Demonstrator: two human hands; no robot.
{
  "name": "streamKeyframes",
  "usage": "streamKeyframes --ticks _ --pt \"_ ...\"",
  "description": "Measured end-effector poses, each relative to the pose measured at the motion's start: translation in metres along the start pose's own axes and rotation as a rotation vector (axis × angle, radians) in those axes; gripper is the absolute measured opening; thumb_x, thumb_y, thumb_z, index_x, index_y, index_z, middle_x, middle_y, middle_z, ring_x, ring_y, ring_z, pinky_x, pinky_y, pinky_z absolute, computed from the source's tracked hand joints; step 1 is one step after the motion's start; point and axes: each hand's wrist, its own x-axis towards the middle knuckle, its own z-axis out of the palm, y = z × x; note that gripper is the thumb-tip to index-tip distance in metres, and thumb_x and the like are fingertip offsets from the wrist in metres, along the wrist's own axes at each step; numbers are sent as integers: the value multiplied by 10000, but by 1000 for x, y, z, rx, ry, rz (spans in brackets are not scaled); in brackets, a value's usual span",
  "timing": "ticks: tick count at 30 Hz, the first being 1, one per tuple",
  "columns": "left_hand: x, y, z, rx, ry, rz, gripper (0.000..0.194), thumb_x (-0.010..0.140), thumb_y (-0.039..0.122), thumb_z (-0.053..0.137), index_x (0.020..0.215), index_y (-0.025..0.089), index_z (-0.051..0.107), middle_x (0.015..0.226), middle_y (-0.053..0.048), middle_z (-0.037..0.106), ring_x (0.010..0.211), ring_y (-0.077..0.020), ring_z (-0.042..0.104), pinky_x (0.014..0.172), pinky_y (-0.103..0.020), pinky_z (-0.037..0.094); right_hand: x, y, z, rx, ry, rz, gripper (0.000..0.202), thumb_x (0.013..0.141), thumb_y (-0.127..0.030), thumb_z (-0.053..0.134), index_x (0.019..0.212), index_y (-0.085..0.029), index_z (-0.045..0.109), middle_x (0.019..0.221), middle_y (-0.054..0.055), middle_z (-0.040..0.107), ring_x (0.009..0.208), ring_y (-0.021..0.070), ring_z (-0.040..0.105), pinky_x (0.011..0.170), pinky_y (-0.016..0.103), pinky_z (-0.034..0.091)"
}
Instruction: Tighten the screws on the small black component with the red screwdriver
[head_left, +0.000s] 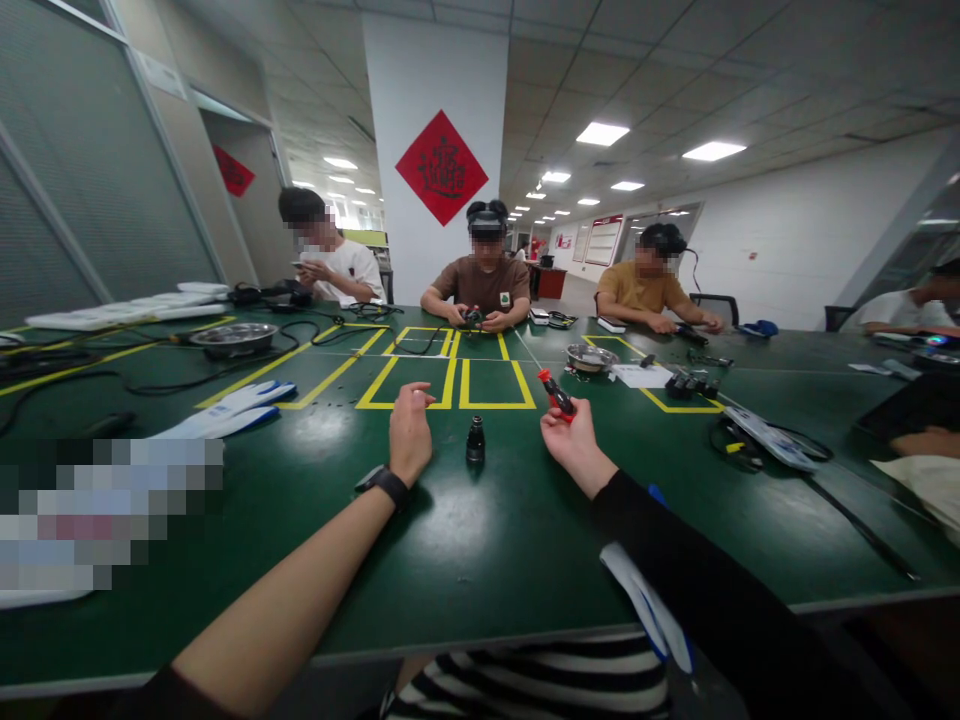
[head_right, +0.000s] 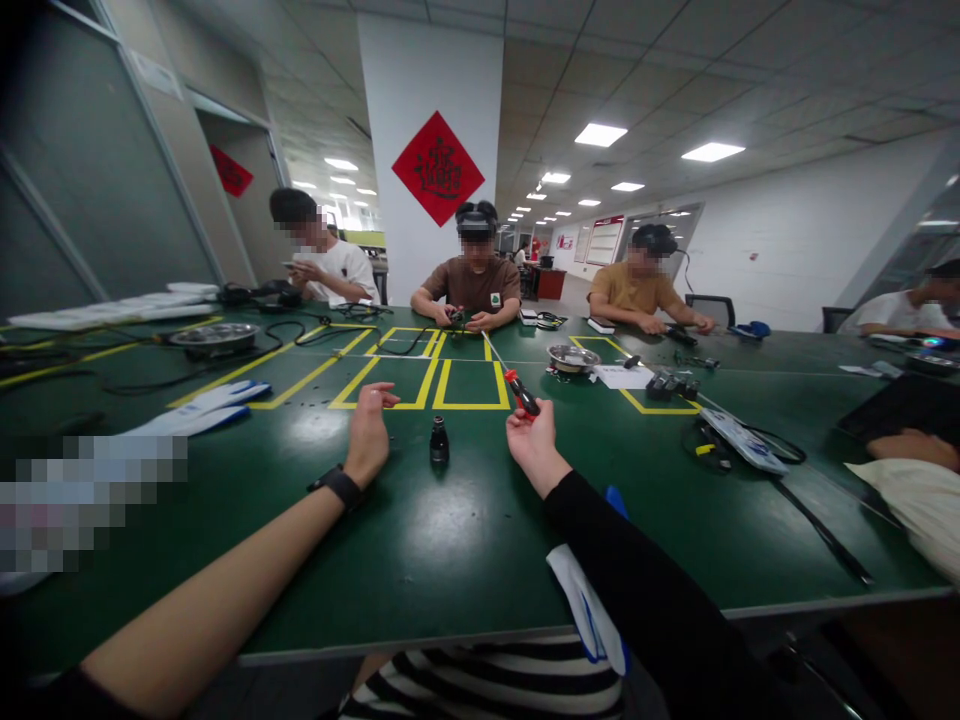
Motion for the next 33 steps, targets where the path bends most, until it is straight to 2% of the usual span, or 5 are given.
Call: streamKeyframes --ticks 9,14,22,26,33 --pt "-16 15 8 47 -530 117 360 851 369 461 1170 202 465 1057 -64 572 1033 -213 513 949 -409 351 -10 -3 4 51 -214 134 162 807 -334 437 736 -190 452 536 -46 458 403 62 394 353 159 373" --pt "-28 27 16 -133 -648 52 543 759 375 615 1230 211 399 1177 -82 518 1104 -208 487 982 -388 355 -20 -6 10 33 -336 328 186 838 -361 499 843 -175 494 556 -59 478 406 30 431 353 94 369" --pt "-26 16 24 -359 -929 -106 341 815 323 552 1111 169 480 900 -32 592 824 -140 563 808 -315 440 -27 -4 16 -32 -498 342 97 851 -237 521 790 -162 511 486 -94 400 326 13 342 283 95 277" --pt "-24 15 22 -352 -977 -102 256 797 325 574 973 149 519 816 -4 564 734 -118 533 722 -272 433 -26 -1 15 -44 -439 366 124 836 -218 564 755 -165 487 533 -77 470 389 11 427 343 83 350" --pt "-24 16 22 -297 -961 -93 211 771 320 601 852 151 505 736 18 546 634 -96 498 651 -251 423 -24 -6 14 -141 -447 281 359 809 -237 555 544 -193 317 353 -126 210 271 19 176 264 125 182"
